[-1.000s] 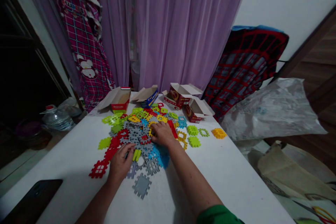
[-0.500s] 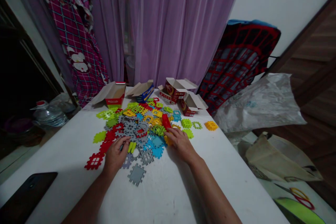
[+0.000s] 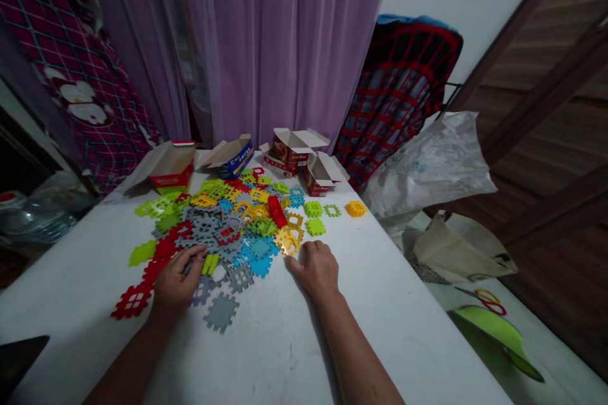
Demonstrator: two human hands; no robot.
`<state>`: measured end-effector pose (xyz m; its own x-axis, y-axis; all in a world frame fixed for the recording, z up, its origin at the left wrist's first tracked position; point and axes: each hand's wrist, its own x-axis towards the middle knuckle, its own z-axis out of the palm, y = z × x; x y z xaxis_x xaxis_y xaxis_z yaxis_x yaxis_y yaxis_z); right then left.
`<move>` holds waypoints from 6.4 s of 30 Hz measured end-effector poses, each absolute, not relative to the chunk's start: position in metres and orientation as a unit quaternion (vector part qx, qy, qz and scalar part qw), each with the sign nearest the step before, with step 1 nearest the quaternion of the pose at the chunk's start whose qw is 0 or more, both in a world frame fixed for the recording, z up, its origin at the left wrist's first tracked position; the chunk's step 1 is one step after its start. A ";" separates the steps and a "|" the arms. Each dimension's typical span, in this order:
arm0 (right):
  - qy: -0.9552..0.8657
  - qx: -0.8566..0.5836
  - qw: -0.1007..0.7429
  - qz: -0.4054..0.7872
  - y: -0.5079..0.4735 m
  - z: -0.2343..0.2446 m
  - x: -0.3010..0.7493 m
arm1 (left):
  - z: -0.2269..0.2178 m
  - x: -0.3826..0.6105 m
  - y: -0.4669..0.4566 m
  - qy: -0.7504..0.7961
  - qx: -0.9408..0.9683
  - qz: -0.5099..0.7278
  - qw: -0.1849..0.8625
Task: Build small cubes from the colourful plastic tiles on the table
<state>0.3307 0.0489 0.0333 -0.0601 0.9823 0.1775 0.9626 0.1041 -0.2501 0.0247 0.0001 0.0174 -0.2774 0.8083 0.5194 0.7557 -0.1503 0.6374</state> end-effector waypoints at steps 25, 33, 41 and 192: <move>-0.734 -0.657 0.168 0.043 0.045 0.034 0.342 | 0.006 0.021 0.003 0.652 0.599 0.464 0.007; -0.730 -0.664 0.164 0.018 0.039 0.022 0.340 | 0.017 0.023 0.000 0.652 0.603 0.459 0.019; -0.735 -0.655 0.174 0.005 0.040 0.019 0.336 | 0.017 0.023 0.000 0.653 0.604 0.456 0.020; -0.429 -0.819 0.380 0.013 0.137 0.004 0.466 | 0.004 0.025 0.003 0.652 0.602 0.461 -0.013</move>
